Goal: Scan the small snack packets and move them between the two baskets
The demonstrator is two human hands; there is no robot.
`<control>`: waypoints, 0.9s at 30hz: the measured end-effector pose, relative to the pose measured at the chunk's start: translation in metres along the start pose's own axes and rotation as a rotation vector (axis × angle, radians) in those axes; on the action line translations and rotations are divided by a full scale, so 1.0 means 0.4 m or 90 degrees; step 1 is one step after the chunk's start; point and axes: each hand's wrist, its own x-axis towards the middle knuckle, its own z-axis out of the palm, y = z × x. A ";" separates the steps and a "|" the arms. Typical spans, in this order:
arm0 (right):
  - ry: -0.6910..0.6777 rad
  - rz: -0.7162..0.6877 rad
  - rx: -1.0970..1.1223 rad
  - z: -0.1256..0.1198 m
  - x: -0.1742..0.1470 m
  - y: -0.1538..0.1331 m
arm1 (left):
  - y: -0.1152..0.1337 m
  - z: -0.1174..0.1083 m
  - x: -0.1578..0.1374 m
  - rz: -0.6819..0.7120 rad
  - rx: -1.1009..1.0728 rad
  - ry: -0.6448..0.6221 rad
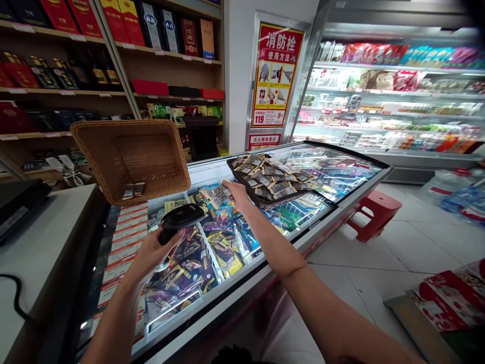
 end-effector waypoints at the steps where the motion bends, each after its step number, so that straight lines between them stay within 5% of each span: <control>1: -0.004 0.004 0.010 -0.003 0.003 0.001 | 0.000 0.000 0.000 0.004 0.004 0.000; 27: 0.005 0.029 -0.084 0.034 -0.062 -0.038 | 0.000 0.021 0.009 -0.001 0.081 0.067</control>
